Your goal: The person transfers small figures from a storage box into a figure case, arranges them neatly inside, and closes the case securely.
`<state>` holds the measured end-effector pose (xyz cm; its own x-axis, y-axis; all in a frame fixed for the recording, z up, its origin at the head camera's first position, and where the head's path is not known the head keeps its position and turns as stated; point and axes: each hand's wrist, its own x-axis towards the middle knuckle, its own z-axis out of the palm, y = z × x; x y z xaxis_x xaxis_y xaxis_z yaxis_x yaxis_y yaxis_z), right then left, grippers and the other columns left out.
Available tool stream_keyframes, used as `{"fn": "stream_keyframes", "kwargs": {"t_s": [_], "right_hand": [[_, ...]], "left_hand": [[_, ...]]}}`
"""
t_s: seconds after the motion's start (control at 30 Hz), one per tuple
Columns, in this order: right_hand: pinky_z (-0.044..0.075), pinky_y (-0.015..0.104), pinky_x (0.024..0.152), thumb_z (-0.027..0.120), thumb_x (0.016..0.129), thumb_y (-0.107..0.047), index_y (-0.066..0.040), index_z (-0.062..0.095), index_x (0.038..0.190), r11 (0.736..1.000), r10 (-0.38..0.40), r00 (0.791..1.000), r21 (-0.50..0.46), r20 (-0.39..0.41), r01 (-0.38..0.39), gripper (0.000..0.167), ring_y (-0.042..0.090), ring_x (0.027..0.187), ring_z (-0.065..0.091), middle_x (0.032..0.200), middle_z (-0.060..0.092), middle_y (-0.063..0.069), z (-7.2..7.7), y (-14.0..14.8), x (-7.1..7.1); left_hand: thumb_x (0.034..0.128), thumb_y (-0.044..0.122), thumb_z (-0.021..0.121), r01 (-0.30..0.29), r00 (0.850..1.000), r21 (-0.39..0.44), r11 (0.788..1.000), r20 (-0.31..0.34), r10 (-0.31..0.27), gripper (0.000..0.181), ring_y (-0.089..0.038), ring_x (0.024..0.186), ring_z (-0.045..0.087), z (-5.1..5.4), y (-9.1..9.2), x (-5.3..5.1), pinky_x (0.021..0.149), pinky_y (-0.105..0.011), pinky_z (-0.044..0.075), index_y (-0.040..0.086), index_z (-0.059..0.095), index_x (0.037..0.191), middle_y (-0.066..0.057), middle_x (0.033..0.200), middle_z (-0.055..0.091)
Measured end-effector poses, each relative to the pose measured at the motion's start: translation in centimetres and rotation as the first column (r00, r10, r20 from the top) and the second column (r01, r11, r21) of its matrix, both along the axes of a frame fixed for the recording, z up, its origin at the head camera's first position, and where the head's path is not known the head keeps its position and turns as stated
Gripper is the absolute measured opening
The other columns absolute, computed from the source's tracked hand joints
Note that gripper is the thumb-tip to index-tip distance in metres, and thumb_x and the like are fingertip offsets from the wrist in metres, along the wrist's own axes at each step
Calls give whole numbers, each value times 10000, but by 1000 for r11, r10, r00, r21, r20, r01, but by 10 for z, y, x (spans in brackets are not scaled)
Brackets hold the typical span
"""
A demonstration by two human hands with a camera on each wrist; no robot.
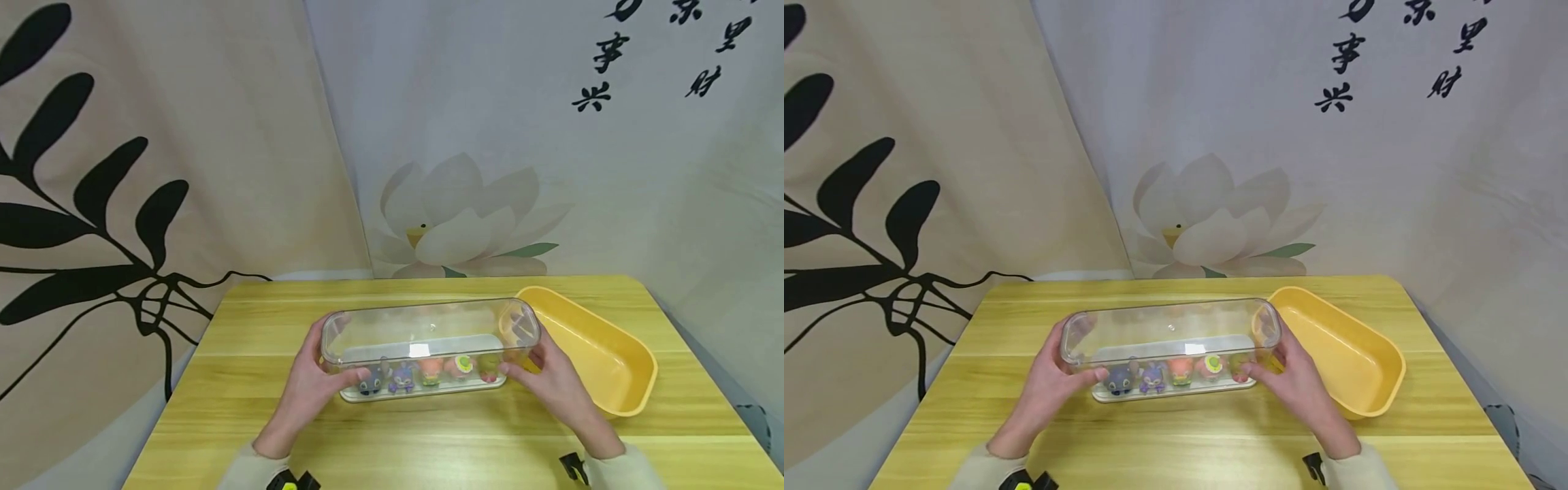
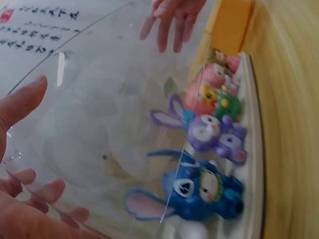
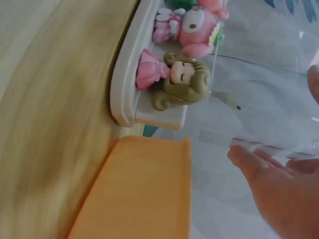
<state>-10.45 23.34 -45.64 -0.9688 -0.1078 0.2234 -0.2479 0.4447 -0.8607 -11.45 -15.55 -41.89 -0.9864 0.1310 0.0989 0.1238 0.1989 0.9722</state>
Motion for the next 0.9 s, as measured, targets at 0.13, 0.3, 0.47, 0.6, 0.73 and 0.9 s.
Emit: {"fn": "stream_keyframes", "kwargs": {"t_s": [0.13, 0.3, 0.47, 0.6, 0.73, 0.9], "right_hand": [[415, 567, 1089, 827, 901, -170, 3, 253, 1609, 999, 3, 1000, 40, 7, -3, 928, 492, 1354, 501, 1493, 501, 285, -4, -2, -2], [411, 597, 1091, 829, 897, -158, 27, 264, 1593, 999, 18, 1000, 30, 14, -18, 916, 491, 1355, 497, 1482, 503, 308, -9, -4, -5], [430, 504, 1112, 823, 907, -177, -16, 236, 1623, 999, 29, 999, 20, 26, -29, 940, 459, 1373, 490, 1494, 500, 304, -14, -6, -7], [428, 256, 1106, 825, 908, -187, -53, 219, 1644, 999, 35, 999, 26, 18, -36, 962, 447, 1385, 485, 1527, 471, 287, -17, -7, -8], [436, 316, 1108, 846, 885, -187, -3, 283, 1610, 999, 19, 1000, 38, 18, -19, 936, 451, 1362, 492, 1533, 426, 275, -19, -8, -10], [461, 482, 1069, 895, 830, -177, 32, 356, 1563, 997, -28, 1000, 72, 7, 28, 933, 411, 1315, 497, 1485, 403, 250, -20, -10, -12]], "left_hand": [[776, 120, 913, 4, 1000, -9, 1000, 14, -4, 927, -381, 1383, 452, -11, -3, -4, 1081, -618, 460, 196, 407, 1550, -106, 1515, 469], [786, 163, 910, 12, 1000, -24, 1000, 19, -12, 933, -404, 1464, 365, -21, -5, -9, 1111, -679, 394, 205, 393, 1561, -113, 1563, 429], [789, 178, 907, 19, 1000, -34, 999, 16, -19, 918, -408, 1482, 341, -29, -7, -13, 1107, -713, 373, 224, 404, 1555, -109, 1571, 425], [787, 181, 905, 27, 999, -33, 999, 22, -26, 911, -397, 1476, 356, -36, -9, -16, 1113, -722, 355, 233, 414, 1552, -105, 1559, 443], [794, 182, 899, 34, 999, -23, 999, 31, -34, 910, -386, 1477, 361, -43, -12, -19, 1134, -729, 315, 235, 408, 1558, -101, 1559, 451], [805, 186, 892, 45, 998, -9, 999, 36, -45, 902, -369, 1475, 368, -49, -14, -20, 1141, -695, 336, 243, 404, 1562, -89, 1563, 449]]}}
